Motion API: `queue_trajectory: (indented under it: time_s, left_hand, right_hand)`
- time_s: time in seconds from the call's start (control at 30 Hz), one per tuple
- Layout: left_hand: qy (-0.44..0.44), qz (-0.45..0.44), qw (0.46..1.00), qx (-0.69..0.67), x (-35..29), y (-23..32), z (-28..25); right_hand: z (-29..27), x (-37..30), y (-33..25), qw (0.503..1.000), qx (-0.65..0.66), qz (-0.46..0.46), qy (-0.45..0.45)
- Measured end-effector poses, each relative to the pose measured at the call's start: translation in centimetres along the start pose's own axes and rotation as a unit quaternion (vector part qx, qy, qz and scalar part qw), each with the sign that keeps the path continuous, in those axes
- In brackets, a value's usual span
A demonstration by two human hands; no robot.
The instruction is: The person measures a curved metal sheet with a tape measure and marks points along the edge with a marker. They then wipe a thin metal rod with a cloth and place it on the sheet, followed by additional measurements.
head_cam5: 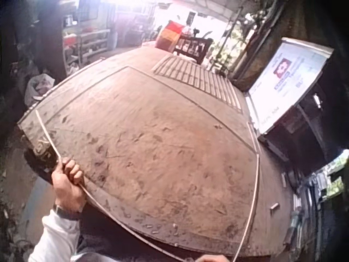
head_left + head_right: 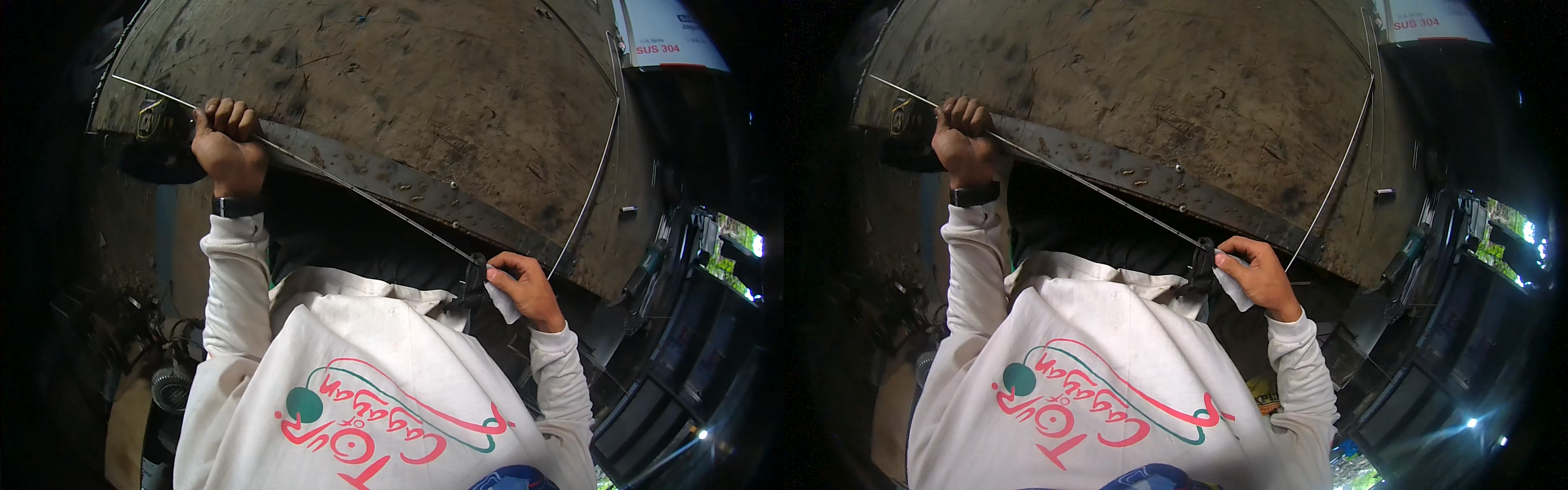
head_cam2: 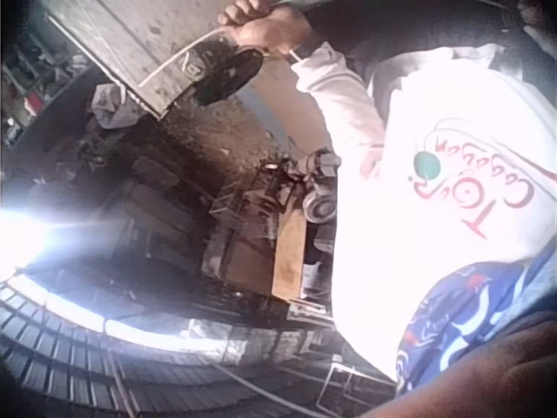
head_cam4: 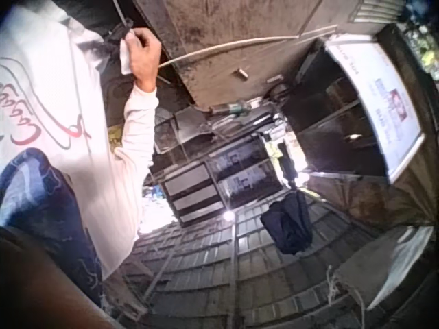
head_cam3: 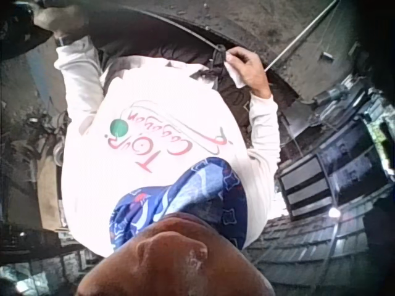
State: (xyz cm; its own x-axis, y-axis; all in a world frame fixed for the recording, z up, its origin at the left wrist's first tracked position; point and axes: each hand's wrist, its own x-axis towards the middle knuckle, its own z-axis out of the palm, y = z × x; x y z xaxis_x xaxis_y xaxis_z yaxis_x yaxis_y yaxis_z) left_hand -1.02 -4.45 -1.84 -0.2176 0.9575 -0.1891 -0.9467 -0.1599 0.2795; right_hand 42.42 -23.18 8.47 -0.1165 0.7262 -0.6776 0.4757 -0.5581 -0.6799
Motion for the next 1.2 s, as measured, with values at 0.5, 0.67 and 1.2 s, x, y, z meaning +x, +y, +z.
queue_trajectory:
  time_s: [0.5, 0.67, 1.2]
  left_hand:
    - [0.048, 0.016, 0.999, 0.014, -0.7, -1.0, 0.8]
    - [0.088, 0.044, 0.994, 0.047, -0.7, -1.4, 1.5]
    - [0.141, 0.044, 0.986, 0.080, 0.0, -1.7, 2.2]
  right_hand:
    - [7.5, 6.8, -7.3, 0.997, -0.011, -0.076, -0.018]
    - [10.4, 9.0, -10.2, 0.989, -0.070, -0.132, 0.011]
    - [16.4, 13.1, -16.7, 0.923, -0.245, -0.260, 0.146]
